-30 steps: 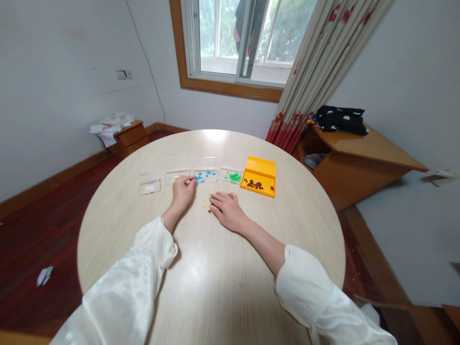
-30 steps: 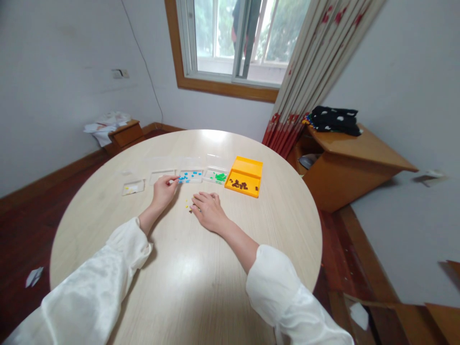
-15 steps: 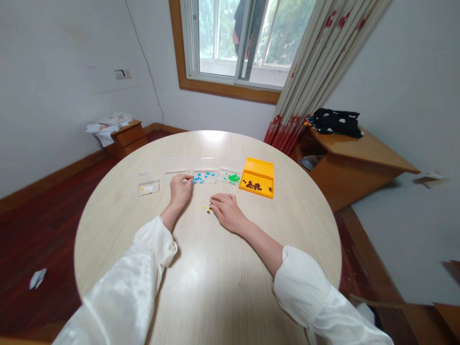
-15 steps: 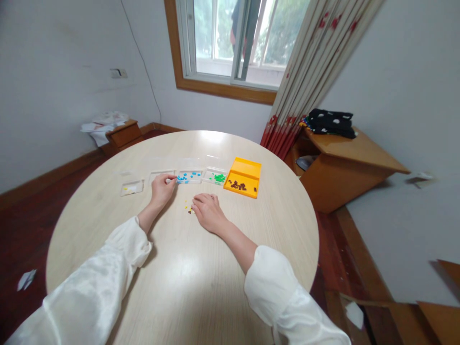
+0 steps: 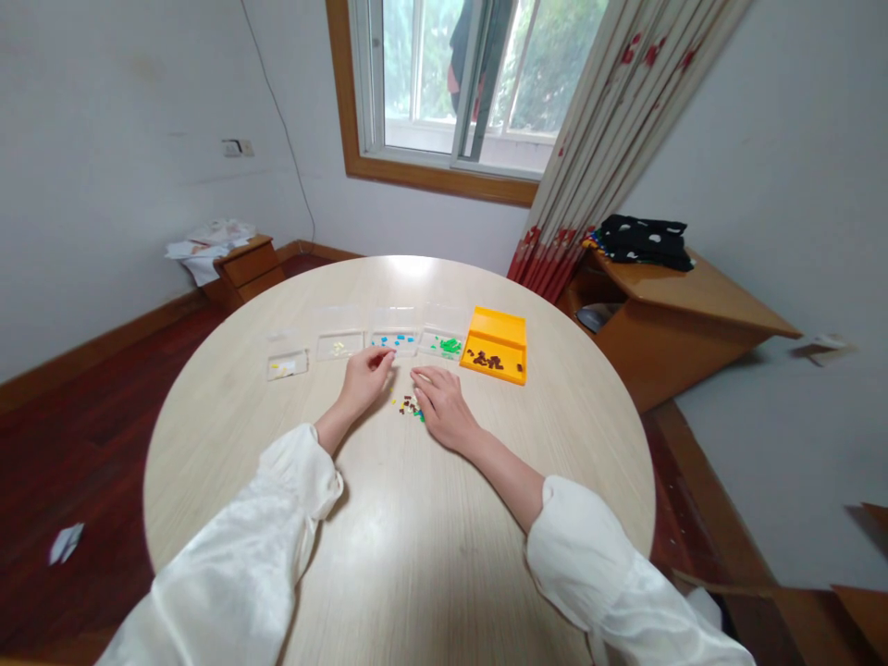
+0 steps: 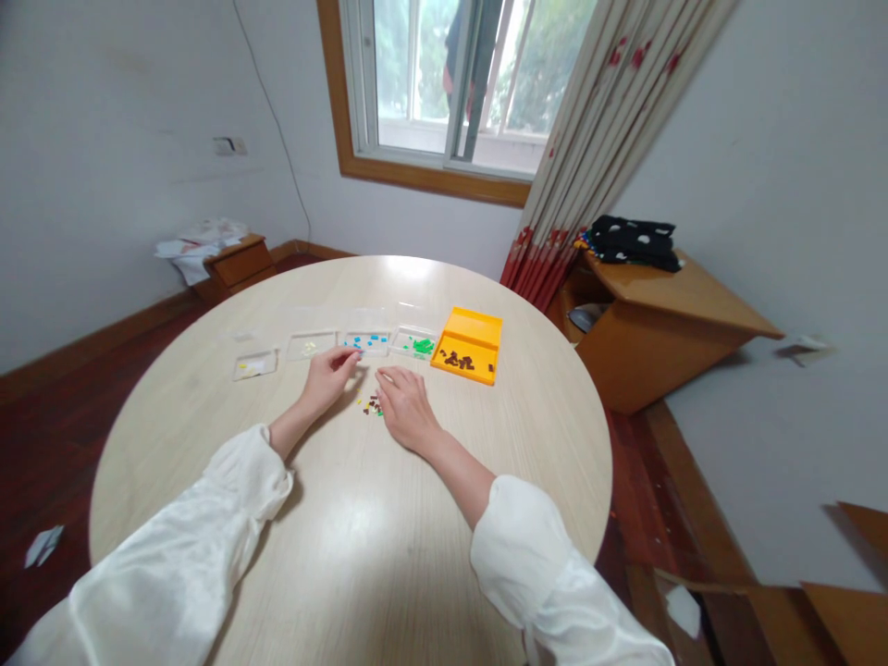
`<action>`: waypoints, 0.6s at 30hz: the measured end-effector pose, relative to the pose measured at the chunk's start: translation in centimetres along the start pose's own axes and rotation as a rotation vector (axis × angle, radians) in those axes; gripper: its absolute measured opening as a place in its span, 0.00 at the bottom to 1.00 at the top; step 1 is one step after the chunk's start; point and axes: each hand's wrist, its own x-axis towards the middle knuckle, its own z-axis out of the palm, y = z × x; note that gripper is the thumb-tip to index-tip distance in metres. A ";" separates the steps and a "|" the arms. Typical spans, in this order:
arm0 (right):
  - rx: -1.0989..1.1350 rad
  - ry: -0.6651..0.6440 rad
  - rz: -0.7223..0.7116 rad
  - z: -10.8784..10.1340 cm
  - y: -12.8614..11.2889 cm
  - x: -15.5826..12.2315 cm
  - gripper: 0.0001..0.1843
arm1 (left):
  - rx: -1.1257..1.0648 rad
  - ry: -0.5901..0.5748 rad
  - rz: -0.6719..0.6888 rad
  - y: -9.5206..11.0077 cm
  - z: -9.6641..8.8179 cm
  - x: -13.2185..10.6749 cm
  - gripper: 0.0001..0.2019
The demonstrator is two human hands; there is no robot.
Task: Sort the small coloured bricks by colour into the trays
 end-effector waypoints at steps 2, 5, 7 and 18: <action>0.004 0.025 -0.010 -0.1 -0.1 0.0 0.19 | -0.130 -0.088 -0.057 0.4 0.5 -0.2 0.12; 0.012 0.036 -0.006 -0.2 0.0 0.0 0.20 | -0.214 -0.149 -0.124 0.5 0.7 -0.2 0.13; 0.020 0.039 0.008 0.0 0.2 0.0 0.19 | -0.174 -0.110 -0.128 0.3 0.4 -0.1 0.12; 0.064 0.107 0.080 0.7 1.3 0.0 0.19 | 0.358 -0.185 0.209 -0.8 0.2 -0.5 0.11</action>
